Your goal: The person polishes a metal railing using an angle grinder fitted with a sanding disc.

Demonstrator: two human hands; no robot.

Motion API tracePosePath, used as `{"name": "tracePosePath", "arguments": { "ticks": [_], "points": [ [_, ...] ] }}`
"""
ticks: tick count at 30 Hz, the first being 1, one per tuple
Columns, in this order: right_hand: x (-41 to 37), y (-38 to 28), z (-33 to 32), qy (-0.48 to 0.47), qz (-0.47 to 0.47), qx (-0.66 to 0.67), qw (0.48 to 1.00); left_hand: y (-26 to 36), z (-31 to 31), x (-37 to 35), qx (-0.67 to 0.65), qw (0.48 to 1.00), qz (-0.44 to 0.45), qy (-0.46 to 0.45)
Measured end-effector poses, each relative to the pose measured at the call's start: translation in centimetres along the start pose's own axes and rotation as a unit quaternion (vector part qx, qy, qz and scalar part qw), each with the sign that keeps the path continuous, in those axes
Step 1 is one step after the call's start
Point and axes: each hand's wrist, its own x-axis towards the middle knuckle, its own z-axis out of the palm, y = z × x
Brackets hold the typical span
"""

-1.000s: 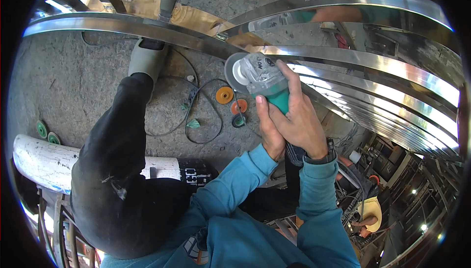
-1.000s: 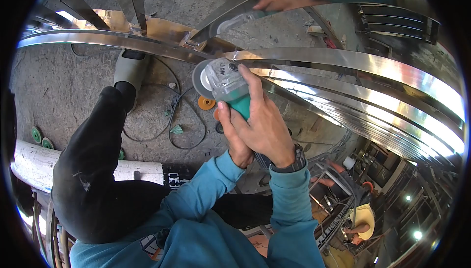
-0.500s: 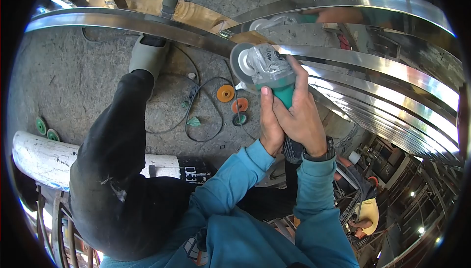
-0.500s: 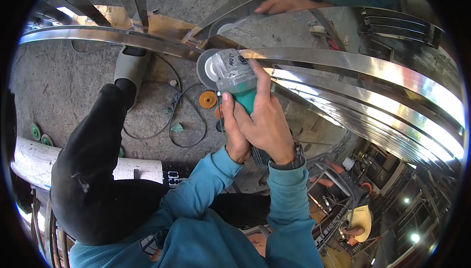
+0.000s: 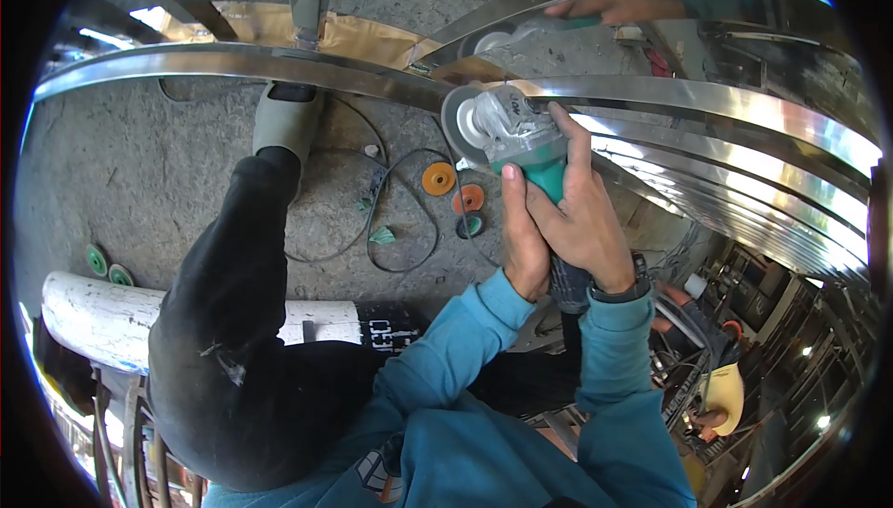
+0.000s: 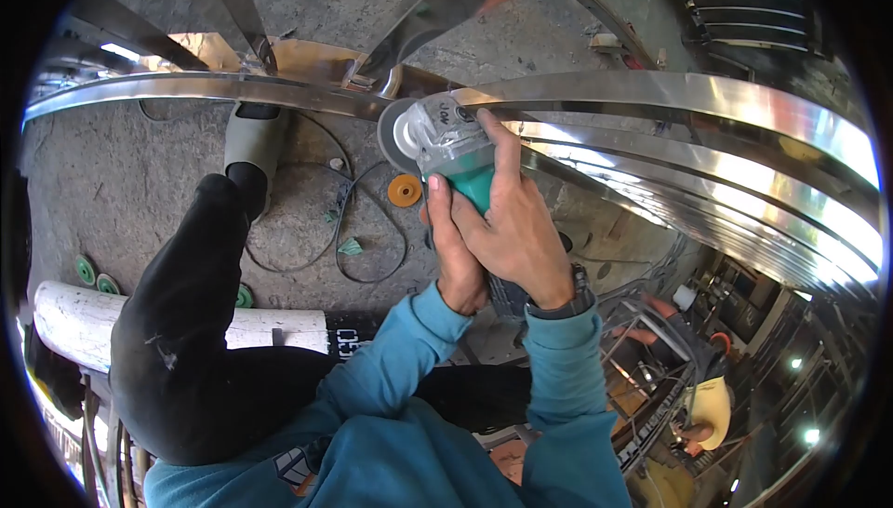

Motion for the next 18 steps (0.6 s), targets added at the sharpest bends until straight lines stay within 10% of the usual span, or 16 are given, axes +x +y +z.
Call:
{"name": "tracePosePath", "arguments": {
  "ticks": [18],
  "points": [
    [-9.2,5.7,-1.6,0.023,0.034,-0.031,0.999,-10.3,-4.3,-3.8,0.079,0.995,-0.056,-0.009]
  ]
}}
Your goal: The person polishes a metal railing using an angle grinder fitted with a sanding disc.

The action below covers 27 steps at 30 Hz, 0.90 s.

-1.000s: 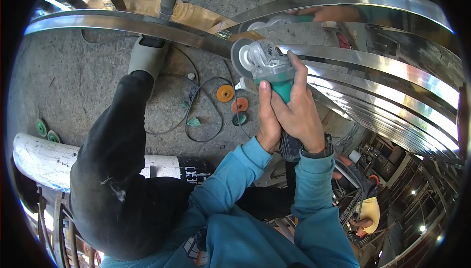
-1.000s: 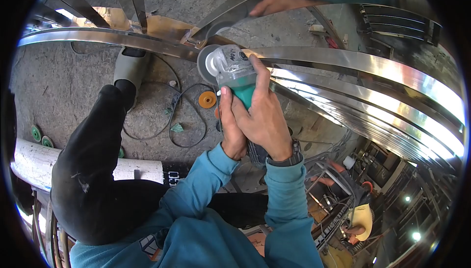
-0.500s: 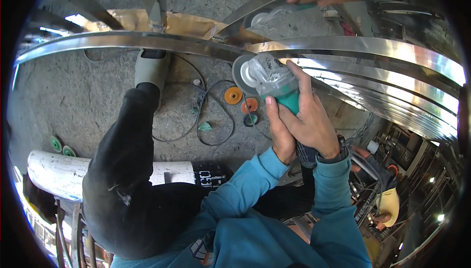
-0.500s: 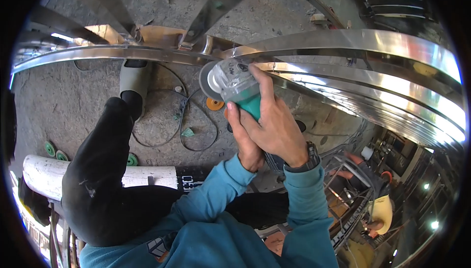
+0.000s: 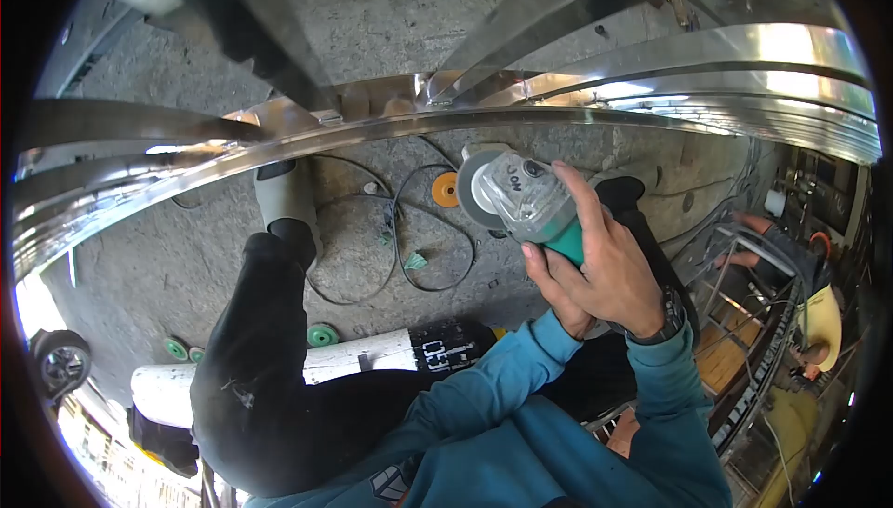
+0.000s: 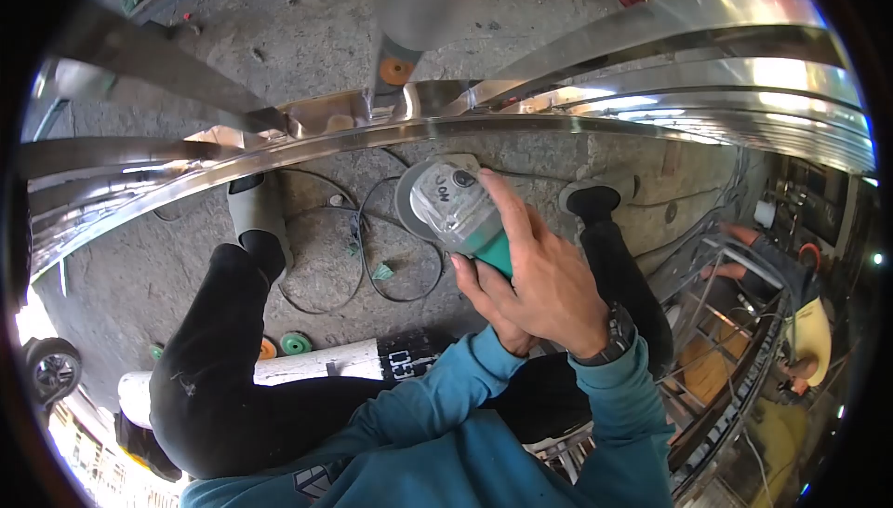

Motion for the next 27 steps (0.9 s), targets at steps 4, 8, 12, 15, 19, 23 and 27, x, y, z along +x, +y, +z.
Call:
{"name": "tracePosePath", "arguments": {
  "ticks": [4,8,12,15,19,23,27],
  "points": [
    [-1.4,1.7,0.2,0.015,0.014,0.001,1.0,-2.0,-1.1,-0.1,0.014,1.0,-0.002,0.006],
    [-2.2,2.5,0.7,0.014,0.035,0.012,0.999,-3.1,-2.2,-0.2,0.022,1.0,-0.007,0.012],
    [-1.8,2.7,1.1,0.03,0.016,0.0,0.999,-3.8,-2.6,0.0,0.007,1.0,-0.008,0.018],
    [-1.2,2.1,1.0,0.019,0.019,0.002,1.0,-3.5,-2.6,0.3,-0.019,1.0,-0.004,0.023],
    [-0.2,1.4,1.2,0.019,-0.008,-0.001,1.0,-2.3,-2.9,0.6,-0.059,0.998,0.001,0.03],
    [0.5,0.7,1.4,0.003,-0.003,-0.006,1.0,-2.0,-3.0,0.3,-0.095,0.995,0.003,0.03],
    [0.9,0.4,2.1,-0.007,0.012,0.011,1.0,-1.6,-2.9,1.1,-0.128,0.991,-0.002,0.032]
  ]
}}
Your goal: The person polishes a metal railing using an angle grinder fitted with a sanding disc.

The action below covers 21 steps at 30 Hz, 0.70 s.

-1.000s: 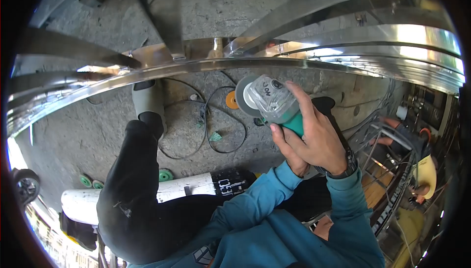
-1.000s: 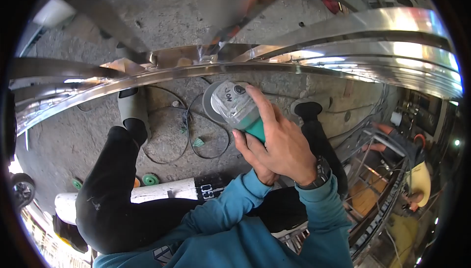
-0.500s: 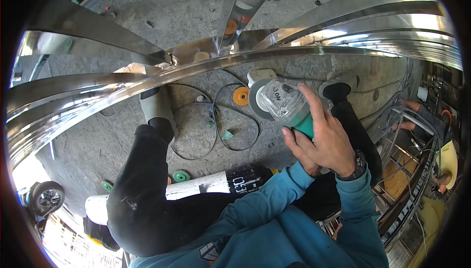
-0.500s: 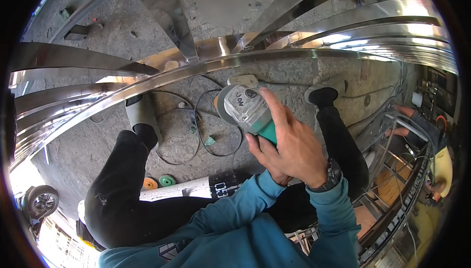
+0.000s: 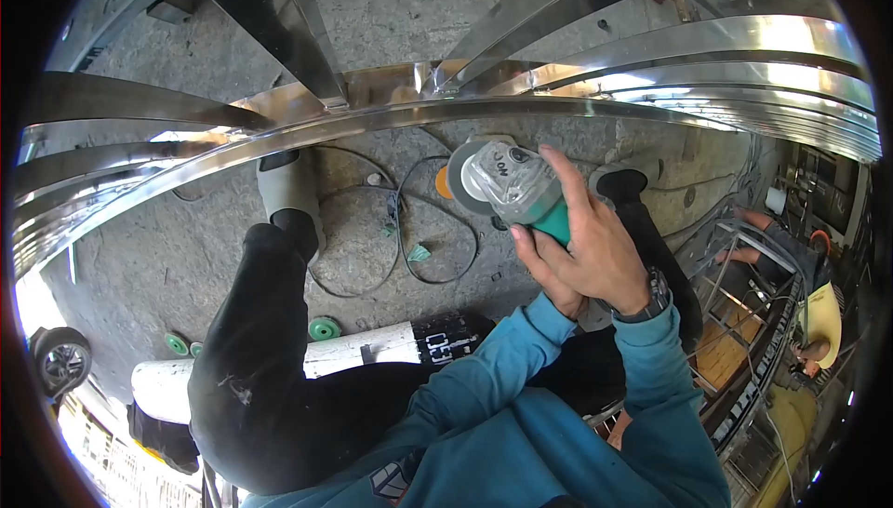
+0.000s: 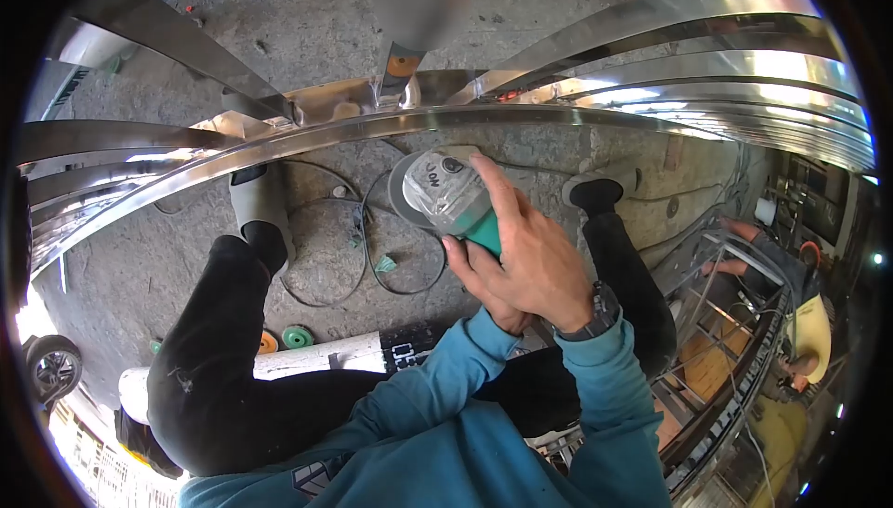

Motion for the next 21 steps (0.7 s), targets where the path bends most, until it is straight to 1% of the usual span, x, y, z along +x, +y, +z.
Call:
{"name": "tracePosePath", "arguments": {
  "ticks": [2,4,7,8,10,11,12,13,14,17,19,20,21],
  "points": [
    [0.1,0.1,0.2,-0.006,0.005,-0.003,1.0,0.2,-0.1,0.1,-0.014,1.0,-0.001,0.001],
    [0.1,0.5,0.6,0.007,-0.021,-0.009,1.0,0.1,-0.2,0.1,-0.021,1.0,-0.002,0.004],
    [0.0,1.2,0.9,0.012,-0.009,0.015,1.0,-0.2,-0.3,0.2,-0.012,1.0,-0.008,-0.002],
    [-0.1,1.5,0.9,0.015,-0.004,0.014,1.0,-0.3,-0.5,0.3,0.004,1.0,-0.004,-0.006],
    [-0.4,2.1,1.0,0.029,-0.003,0.053,0.998,-0.4,-0.7,0.3,0.025,1.0,-0.006,-0.013],
    [-0.6,2.6,1.1,0.035,0.003,0.053,0.998,-0.5,-0.8,0.3,0.068,0.998,0.0,-0.003],
    [-1.0,3.1,1.2,0.03,0.033,0.082,0.996,-0.6,-0.7,0.2,0.112,0.994,0.006,0.006],
    [-1.5,3.7,1.4,0.025,0.064,0.112,0.991,-0.7,-0.6,0.0,0.116,0.993,-0.003,0.003],
    [-2.0,4.2,1.5,0.032,0.071,0.112,0.991,-0.8,-0.3,-0.2,0.134,0.991,-0.018,0.008],
    [-3.6,5.8,1.8,0.074,0.091,0.142,0.983,-1.4,-0.6,-0.8,0.188,0.981,-0.052,0.002],
    [-5.0,6.9,2.0,0.111,0.132,0.154,0.973,-1.9,-1.2,-1.1,0.228,0.971,-0.068,-0.008],
    [-5.7,7.4,2.0,0.118,0.135,0.161,0.971,-2.2,-1.7,-1.3,0.246,0.964,-0.097,-0.022],
    [-6.4,7.9,2.2,0.128,0.163,0.177,0.962,-2.4,-2.3,-1.6,0.266,0.955,-0.125,-0.036]
  ]
}}
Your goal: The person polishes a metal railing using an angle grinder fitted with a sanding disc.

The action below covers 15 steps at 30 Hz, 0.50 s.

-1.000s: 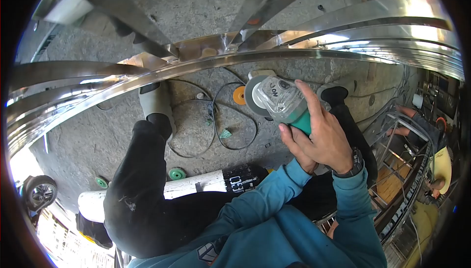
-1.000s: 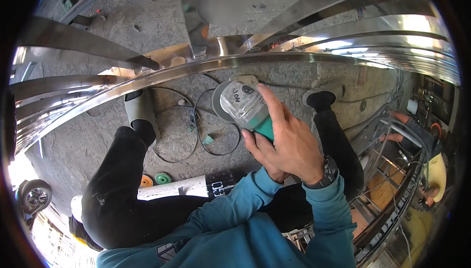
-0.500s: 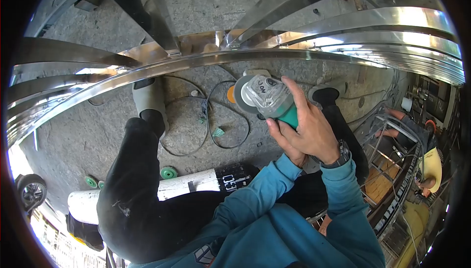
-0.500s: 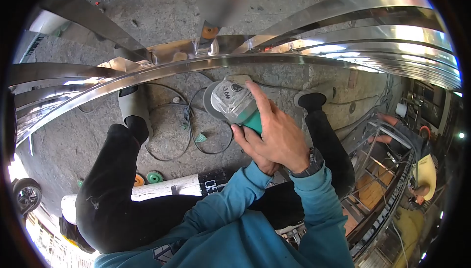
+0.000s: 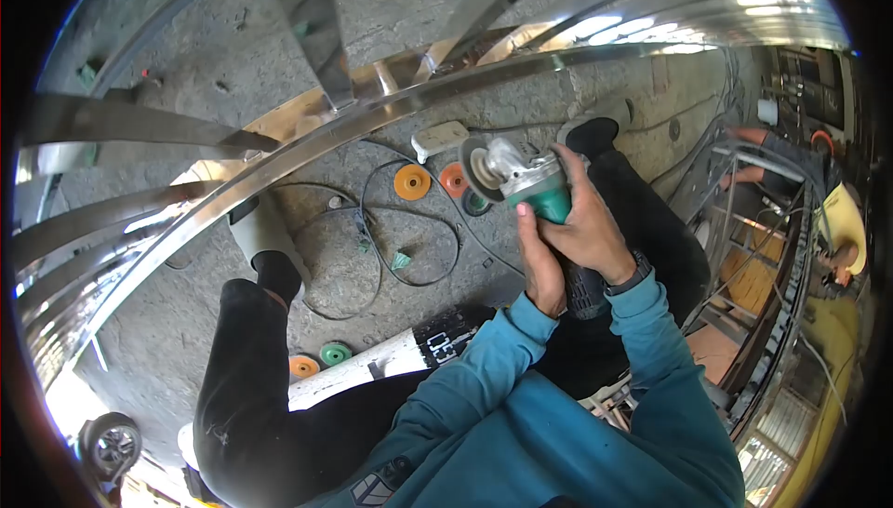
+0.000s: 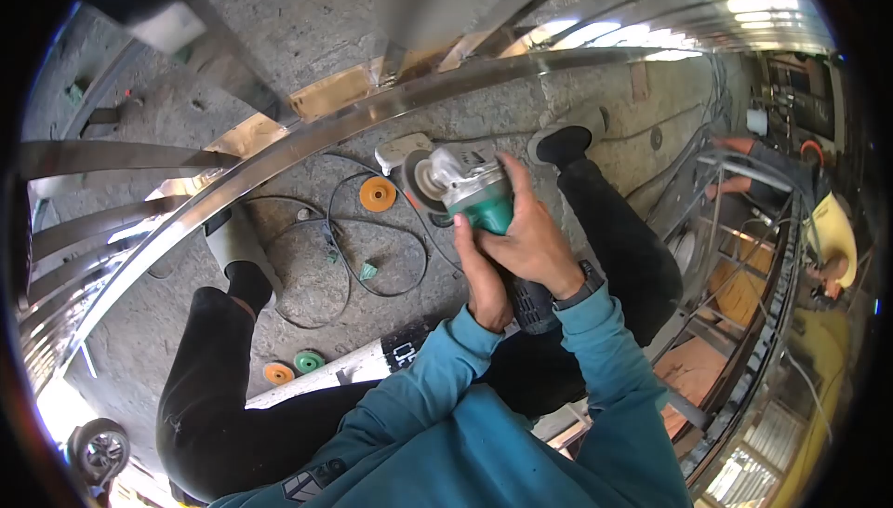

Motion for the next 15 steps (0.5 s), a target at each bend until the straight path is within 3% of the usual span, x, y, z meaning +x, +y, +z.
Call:
{"name": "tracePosePath", "arguments": {
  "ticks": [4,9,11,13,15],
  "points": [
    [-1.8,3.5,0.1,0.015,0.052,0.116,0.992,-2.8,-2.7,-0.1,0.111,0.992,-0.057,-0.001],
    [-2.9,7.1,2.3,0.0,0.096,0.314,0.944,-2.2,-3.9,-0.8,0.281,0.959,-0.015,0.021],
    [-3.0,8.3,4.0,0.006,0.09,0.344,0.935,-1.3,-4.6,-1.2,0.374,0.927,0.022,-0.01],
    [-2.9,8.2,5.0,0.0,0.118,0.45,0.885,-0.4,-4.9,-1.6,0.405,0.914,-0.004,-0.005],
    [-2.8,8.9,5.9,0.006,0.11,0.463,0.88,0.2,-5.1,-2.0,0.485,0.875,0.013,0.006]
  ]
}}
